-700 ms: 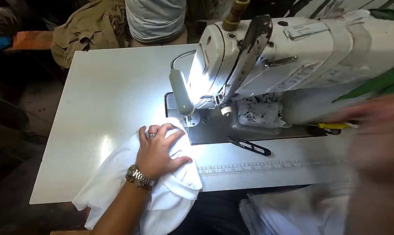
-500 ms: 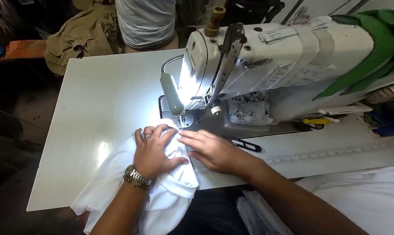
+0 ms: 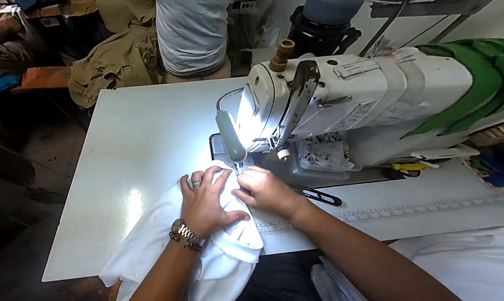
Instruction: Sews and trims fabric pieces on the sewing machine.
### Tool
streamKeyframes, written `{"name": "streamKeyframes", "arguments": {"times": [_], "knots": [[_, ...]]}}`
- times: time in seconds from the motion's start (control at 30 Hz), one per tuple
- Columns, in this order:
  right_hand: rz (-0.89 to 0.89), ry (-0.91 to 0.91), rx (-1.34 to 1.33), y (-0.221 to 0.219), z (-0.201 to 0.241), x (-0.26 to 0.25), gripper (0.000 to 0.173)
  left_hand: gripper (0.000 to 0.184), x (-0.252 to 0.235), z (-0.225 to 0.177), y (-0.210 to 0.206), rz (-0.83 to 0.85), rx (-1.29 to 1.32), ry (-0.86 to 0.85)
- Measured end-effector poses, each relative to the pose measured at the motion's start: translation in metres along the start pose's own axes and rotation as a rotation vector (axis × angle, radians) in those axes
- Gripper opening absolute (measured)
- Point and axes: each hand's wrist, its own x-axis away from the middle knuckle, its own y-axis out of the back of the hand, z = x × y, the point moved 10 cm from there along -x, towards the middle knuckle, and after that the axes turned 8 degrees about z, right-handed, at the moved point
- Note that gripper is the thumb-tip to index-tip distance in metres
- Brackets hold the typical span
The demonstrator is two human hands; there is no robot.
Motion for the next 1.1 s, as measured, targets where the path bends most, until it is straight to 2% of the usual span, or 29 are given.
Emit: {"name": "streamKeyframes", "arguments": {"times": [0.2, 0.3, 0.43, 0.5, 0.57, 0.67, 0.77, 0.83, 0.9, 0.97, 1.1], "knots": [[-0.227, -0.142, -0.002, 0.003, -0.007, 0.005, 0.031, 0.108, -0.002, 0.001, 0.000, -0.005, -0.015, 0.003], [-0.305, -0.238, -0.004, 0.013, -0.017, 0.003, 0.035, 0.115, 0.000, -0.002, -0.001, 0.028, -0.005, 0.017], [-0.332, -0.314, -0.116, 0.017, -0.039, 0.007, 0.038, 0.118, 0.001, -0.002, -0.001, 0.003, 0.005, 0.009], [-0.285, -0.333, -0.215, 0.014, -0.046, 0.010, 0.032, 0.121, 0.003, -0.002, 0.001, -0.046, -0.005, -0.010], [-0.177, -0.254, -0.274, 0.009, -0.041, 0.010, 0.019, 0.125, 0.007, -0.003, 0.006, -0.123, 0.004, -0.034], [0.018, -0.088, -0.355, -0.001, -0.017, 0.008, 0.029, 0.126, 0.013, -0.005, 0.014, -0.263, 0.007, -0.072], [0.168, -0.042, -0.574, -0.011, -0.013, 0.010, 0.033, 0.129, 0.015, -0.004, 0.014, -0.274, 0.016, -0.064], [0.265, -0.058, -0.710, -0.017, -0.016, 0.009, 0.027, 0.130, 0.016, -0.004, 0.014, -0.283, 0.021, -0.069], [0.316, -0.070, -0.705, -0.015, -0.014, 0.006, 0.014, 0.131, 0.016, -0.005, 0.015, -0.302, 0.022, -0.083], [0.262, -0.042, -0.593, -0.008, -0.014, 0.002, 0.013, 0.131, 0.016, -0.005, 0.015, -0.305, 0.012, -0.084], [-0.068, -0.139, -0.379, 0.017, -0.026, 0.004, 0.019, 0.131, 0.014, -0.003, 0.013, -0.269, 0.036, -0.073]]}}
